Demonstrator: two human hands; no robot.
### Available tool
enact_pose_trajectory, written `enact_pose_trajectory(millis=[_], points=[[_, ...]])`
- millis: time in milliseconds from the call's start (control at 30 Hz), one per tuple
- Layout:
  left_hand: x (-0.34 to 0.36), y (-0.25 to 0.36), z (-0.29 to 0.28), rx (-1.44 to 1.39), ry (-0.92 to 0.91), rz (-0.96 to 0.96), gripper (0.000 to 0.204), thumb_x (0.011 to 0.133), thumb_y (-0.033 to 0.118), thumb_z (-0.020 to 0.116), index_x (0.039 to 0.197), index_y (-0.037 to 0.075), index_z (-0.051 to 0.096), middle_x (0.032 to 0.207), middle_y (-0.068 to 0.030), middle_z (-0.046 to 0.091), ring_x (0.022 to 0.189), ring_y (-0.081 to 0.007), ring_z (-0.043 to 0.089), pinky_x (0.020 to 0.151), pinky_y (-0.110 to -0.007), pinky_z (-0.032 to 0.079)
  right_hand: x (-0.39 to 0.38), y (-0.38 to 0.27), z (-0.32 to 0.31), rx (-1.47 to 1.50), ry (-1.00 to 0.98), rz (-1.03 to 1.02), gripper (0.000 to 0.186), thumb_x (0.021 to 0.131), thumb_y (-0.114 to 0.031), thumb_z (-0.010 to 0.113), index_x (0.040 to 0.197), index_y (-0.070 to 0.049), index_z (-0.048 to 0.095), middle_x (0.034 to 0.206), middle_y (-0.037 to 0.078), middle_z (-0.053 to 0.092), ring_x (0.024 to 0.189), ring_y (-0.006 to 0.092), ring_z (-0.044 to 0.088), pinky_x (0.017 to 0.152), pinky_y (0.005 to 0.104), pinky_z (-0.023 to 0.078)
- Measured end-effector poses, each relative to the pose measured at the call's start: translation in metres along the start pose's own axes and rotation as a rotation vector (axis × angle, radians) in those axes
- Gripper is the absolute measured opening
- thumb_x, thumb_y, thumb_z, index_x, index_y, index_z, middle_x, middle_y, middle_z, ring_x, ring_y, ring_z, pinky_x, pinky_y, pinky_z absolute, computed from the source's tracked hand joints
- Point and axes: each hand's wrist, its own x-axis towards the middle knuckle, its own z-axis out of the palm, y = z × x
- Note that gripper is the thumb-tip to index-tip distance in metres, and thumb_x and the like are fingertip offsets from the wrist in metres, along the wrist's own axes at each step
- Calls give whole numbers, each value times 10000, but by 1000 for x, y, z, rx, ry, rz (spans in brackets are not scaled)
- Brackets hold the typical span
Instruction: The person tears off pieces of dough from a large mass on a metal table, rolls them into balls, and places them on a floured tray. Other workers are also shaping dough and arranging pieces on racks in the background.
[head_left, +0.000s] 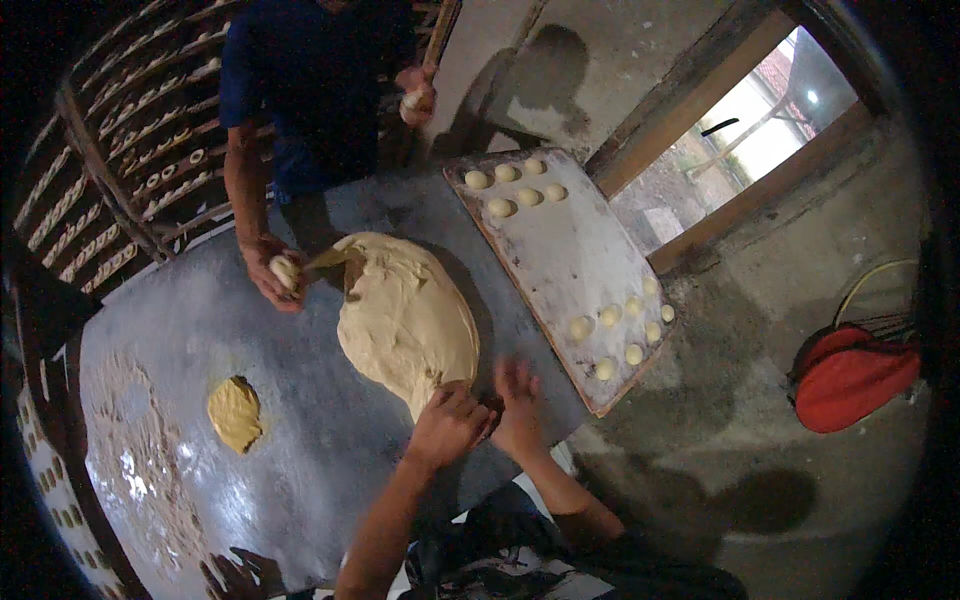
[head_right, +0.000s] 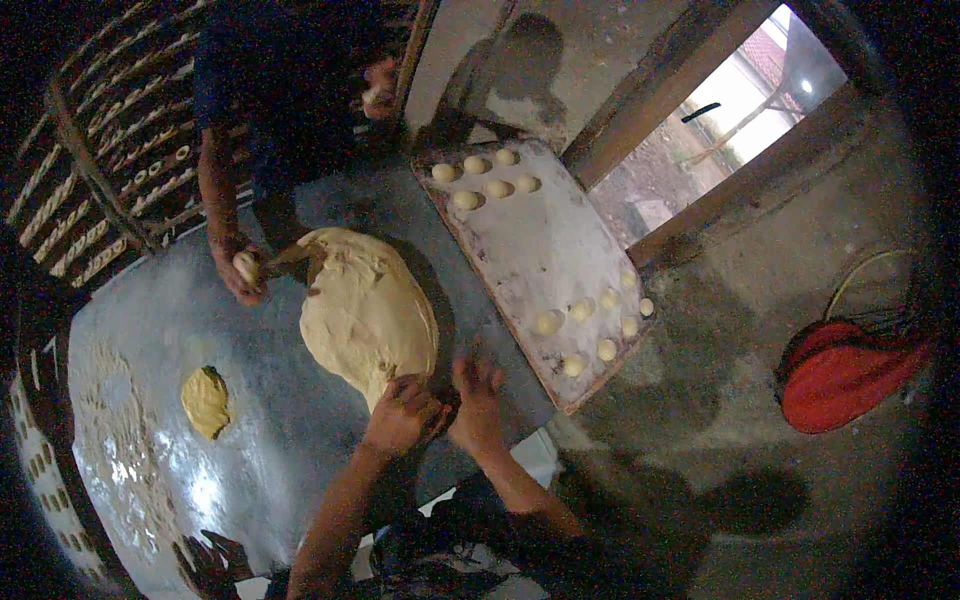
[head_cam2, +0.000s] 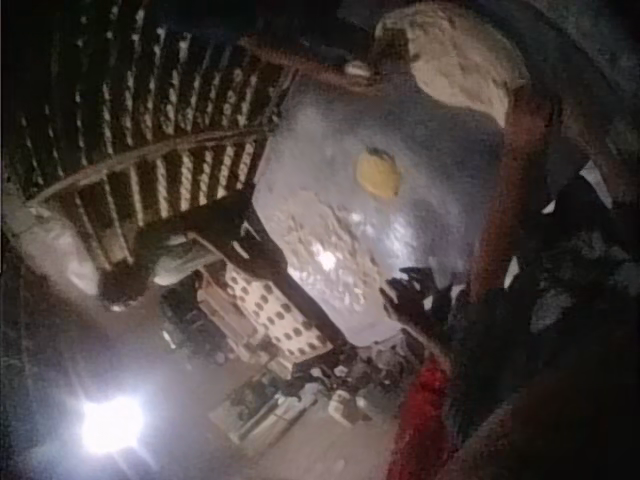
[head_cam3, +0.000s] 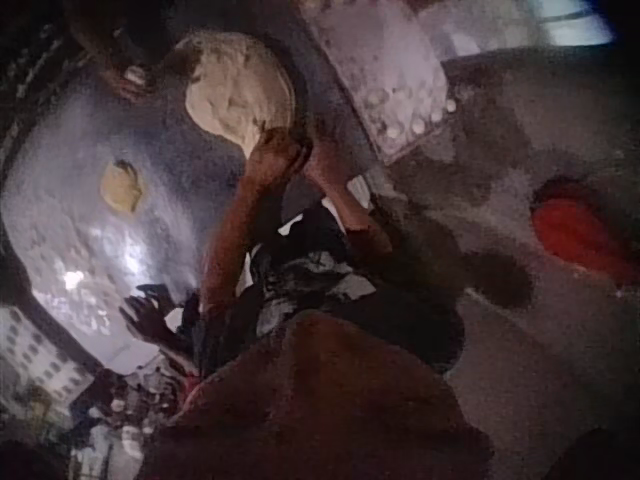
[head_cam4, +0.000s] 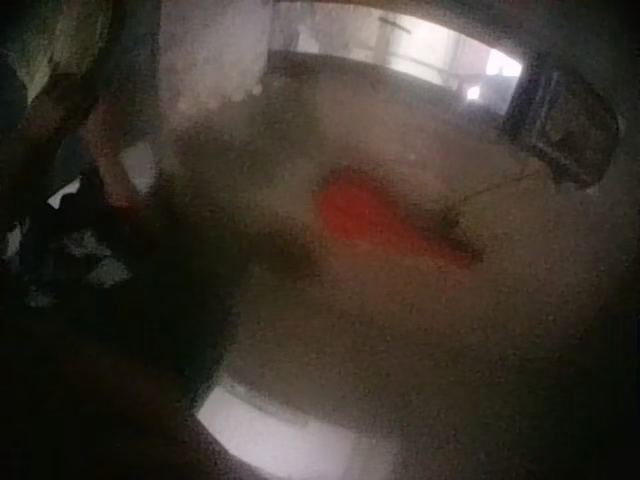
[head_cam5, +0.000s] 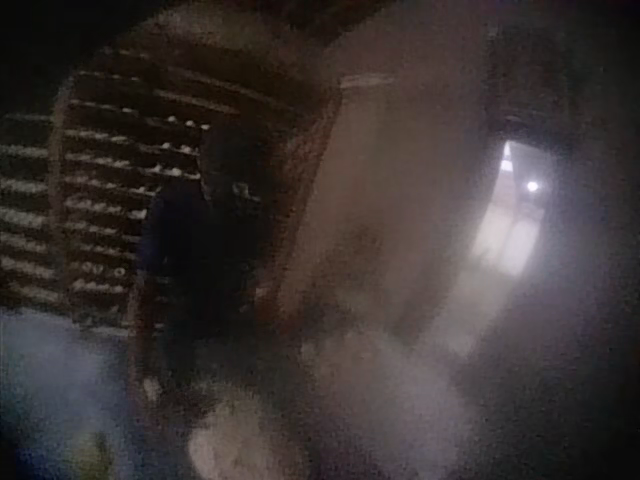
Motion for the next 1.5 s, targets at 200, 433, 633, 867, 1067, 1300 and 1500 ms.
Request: enact_pose_trajectory(millis=[200,433,633,867,1067,1300,1500], points=[[2,5,-13,-31,-18,-81,204,909,288,706,818,105,703,855,-65,698,1056,-250,646,1013,-412,463,-7,23,-23,-37,-33,71,696,932,-186,639,1572,-98,380,1588,299,334,1493,496,271,1230,583,187],[-4,8,-7,-52,-73,-204,233,921,296,702,811,90,700,936,-85,710,1074,-267,642,1020,-413,452,-32,22,-32,-2,-260,9,808,838,-217,721,1563,-92,387,1485,277,490,1456,507,327,1242,573,168],[4,2,-28,-145,-169,-177,216,921,299,712,936,84,693,1088,-130,703,1171,-329,611,1067,-457,457,7,-7,-12,240,-19,-23,614,890,-226,708,1469,-121,531,1448,280,538,1463,456,366,1234,539,195],[-10,43,-89,-25,-215,-221,210,900,233,733,1074,116,724,1255,-119,679,1259,-356,593,1116,-485,452,27,3,10,178,56,79,579,912,-87,631,1479,-166,547,1483,240,525,1483,386,366,1233,530,230],[-64,52,-121,45,-3,-574,140,931,96,649,1028,88,750,1074,-111,737,988,-326,706,878,-439,555,25,38,-20,23,266,-11,499,956,-231,662,1437,-130,580,1505,228,488,1435,420,412,1163,617,304],[-82,83,-120,75,141,-892,156,976,111,622,886,47,732,846,-133,720,769,-312,703,673,-418,546,33,35,-62,272,297,109,536,931,-376,705,1386,-117,591,1116,195,703,1034,372,691,864,495,543],[-34,82,-22,508,-108,-956,507,977,344,670,1297,-27,540,915,-205,684,758,-341,714,620,-432,569,40,42,-28,269,-24,-15,445,823,-355,806,1171,-127,650,774,135,708,700,376,704,625,506,552]])
